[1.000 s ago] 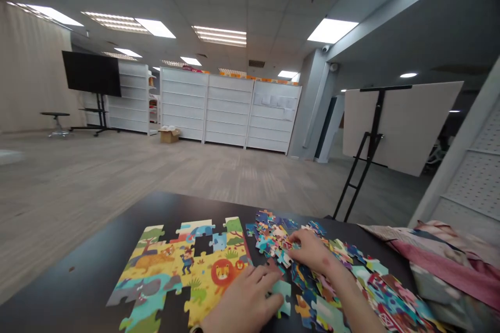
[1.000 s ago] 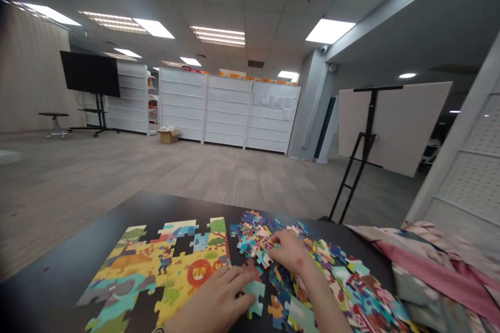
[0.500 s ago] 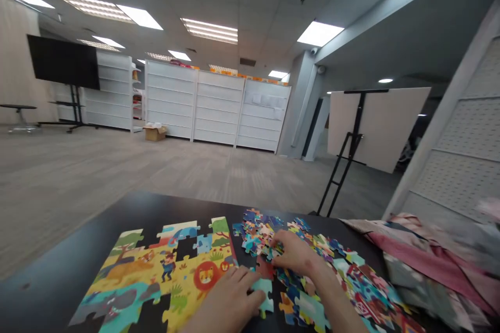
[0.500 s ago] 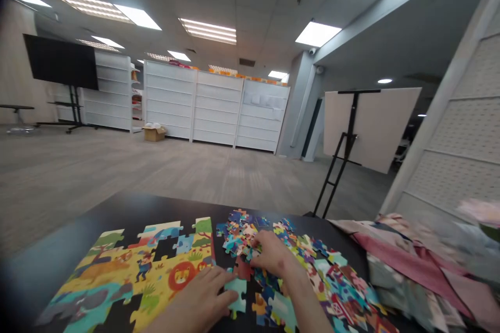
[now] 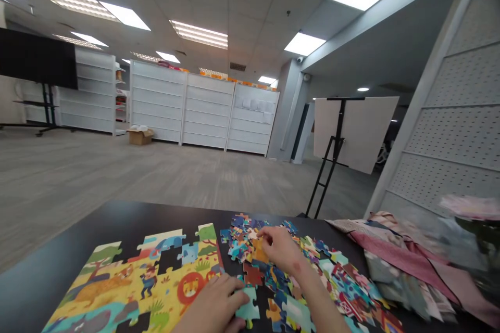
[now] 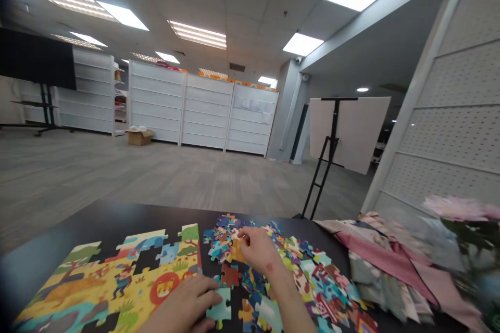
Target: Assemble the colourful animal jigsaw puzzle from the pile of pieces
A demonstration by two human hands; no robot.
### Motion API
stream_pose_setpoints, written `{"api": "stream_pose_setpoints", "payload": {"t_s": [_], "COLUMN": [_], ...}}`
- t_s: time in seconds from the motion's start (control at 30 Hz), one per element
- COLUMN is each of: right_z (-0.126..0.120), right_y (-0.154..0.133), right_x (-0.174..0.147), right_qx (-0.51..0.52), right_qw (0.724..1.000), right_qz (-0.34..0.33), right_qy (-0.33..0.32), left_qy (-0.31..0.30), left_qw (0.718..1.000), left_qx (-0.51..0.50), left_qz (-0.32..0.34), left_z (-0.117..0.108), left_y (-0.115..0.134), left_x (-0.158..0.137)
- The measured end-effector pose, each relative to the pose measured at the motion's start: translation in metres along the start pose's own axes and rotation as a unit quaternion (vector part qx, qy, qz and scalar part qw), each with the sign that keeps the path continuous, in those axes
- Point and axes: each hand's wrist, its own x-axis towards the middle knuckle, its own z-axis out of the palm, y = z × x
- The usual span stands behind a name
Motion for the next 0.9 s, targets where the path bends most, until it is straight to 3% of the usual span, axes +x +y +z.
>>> {"api": "stream_pose_setpoints", "payload": {"t_s": [0.17,0.33,0.5,0.6,0.77,0.9], "right_z": [0.000,-0.001,0.004,0.017,0.041,0.028], "right_y": [-0.008,-0.012,-0.017,-0.020,-0.015,0.003], "right_x": [-0.005,-0.006,-0.002,-0.004,-0.007,-0.001], "right_qx": [0.022,0.065,0.081,0.075,0.025,0.007], "right_qw": [0.999,0.994,0.996,0.996,0.996,1.000], "right_qz": [-0.026,-0.054,-0.039,-0.055,-0.079,-0.023], "right_qy": [-0.013,-0.067,-0.010,-0.009,-0.039,-0.018], "left_qy": [0.029,0.082,0.101,0.110,0.122,0.103], "left_qw": [0.999,0.995,0.991,0.989,0.987,0.987], "left_qx": [0.011,0.028,0.063,0.075,0.068,0.065], "left_qz": [0.015,0.055,0.061,0.066,0.082,0.102], "left_z": [0.016,0.029,0.049,0.061,0.053,0.038], "left_y": [-0.009,-0.018,-0.023,-0.028,-0.031,-0.029], "left_x": [0.000,0.002,0.005,0.007,0.004,0.000]}}
